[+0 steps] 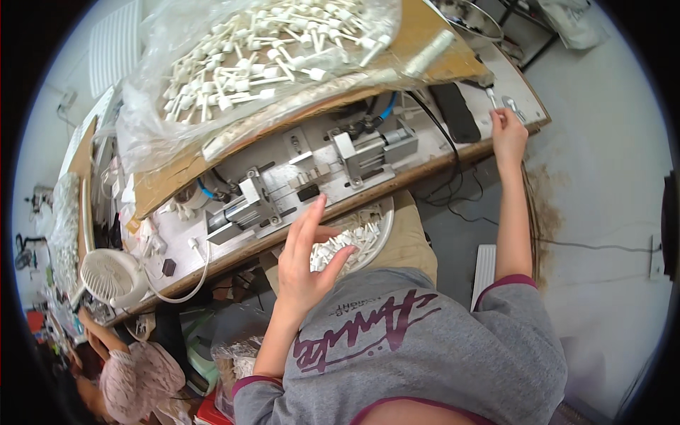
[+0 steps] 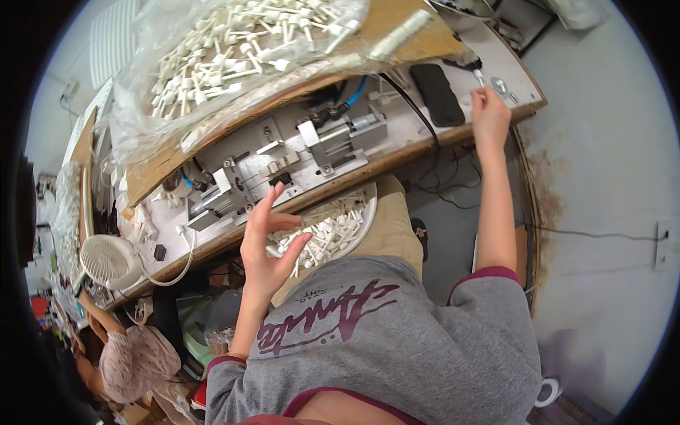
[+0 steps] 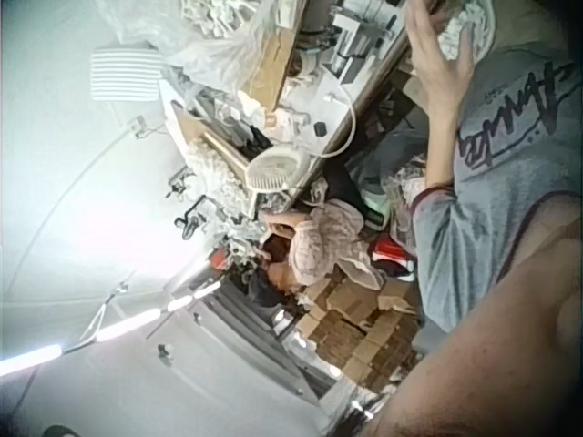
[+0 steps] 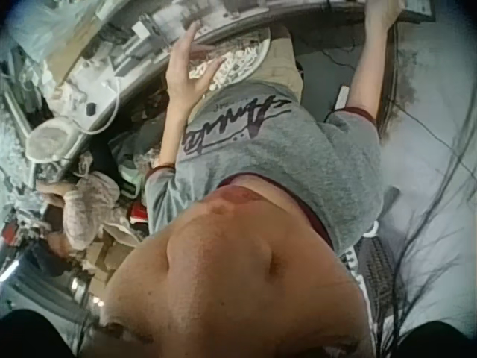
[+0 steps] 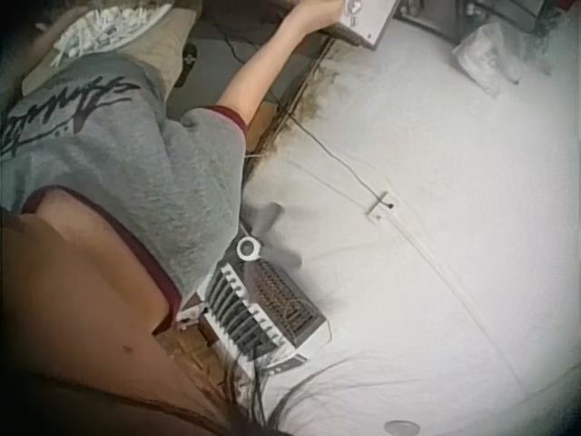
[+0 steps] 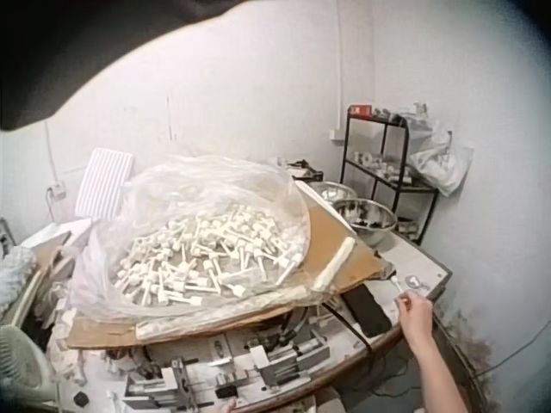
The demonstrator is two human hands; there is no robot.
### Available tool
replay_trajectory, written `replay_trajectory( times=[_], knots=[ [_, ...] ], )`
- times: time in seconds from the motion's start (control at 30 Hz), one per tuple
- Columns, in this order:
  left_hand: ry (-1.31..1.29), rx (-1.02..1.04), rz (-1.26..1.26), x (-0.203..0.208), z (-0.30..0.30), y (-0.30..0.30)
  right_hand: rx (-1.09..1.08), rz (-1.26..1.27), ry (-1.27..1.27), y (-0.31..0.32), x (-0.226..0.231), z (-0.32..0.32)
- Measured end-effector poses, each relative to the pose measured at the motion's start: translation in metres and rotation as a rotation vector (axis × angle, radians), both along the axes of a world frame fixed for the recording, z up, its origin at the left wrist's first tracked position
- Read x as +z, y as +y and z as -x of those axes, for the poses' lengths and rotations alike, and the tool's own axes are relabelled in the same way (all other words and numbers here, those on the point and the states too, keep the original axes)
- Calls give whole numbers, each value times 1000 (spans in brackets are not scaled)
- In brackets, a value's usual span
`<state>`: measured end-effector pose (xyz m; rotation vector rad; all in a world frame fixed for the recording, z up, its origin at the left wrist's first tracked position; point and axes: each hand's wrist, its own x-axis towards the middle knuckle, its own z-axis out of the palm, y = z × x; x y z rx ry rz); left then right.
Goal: Assembling small plastic components using a pneumatic jig at a workbench.
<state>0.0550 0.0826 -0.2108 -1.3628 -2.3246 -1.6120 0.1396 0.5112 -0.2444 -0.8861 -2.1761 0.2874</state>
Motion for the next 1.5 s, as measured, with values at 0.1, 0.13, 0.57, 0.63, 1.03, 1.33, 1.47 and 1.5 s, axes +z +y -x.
replay_trajectory(
  times=[0.1, 0.13, 0.57, 0.63, 1.03, 1.33, 1.47, 1.5],
  knots=[
    [-3, 50, -2, -6, -1, -10, -41, -86, -184, 43, -31, 4],
    [-7, 62, -2, -8, 0, -13, -54, -36, -240, 53, -40, 4],
    [39, 74, -43, -12, -2, -19, 712, 52, 147, -154, 87, 156],
    [81, 64, -37, -8, -3, -19, 682, -117, -58, -179, 92, 196],
    [4, 189, -69, -21, -6, -47, 835, 106, -123, -173, 111, 236],
    [309, 295, -116, 38, 38, 5, 1183, 1313, -34, -243, 102, 122],
    [115, 236, -72, 22, 28, 2, 1057, 1322, 48, -241, 67, 107],
    [23, 252, -87, 17, 24, 2, 1010, 1277, 94, -239, 62, 105]
  ],
)
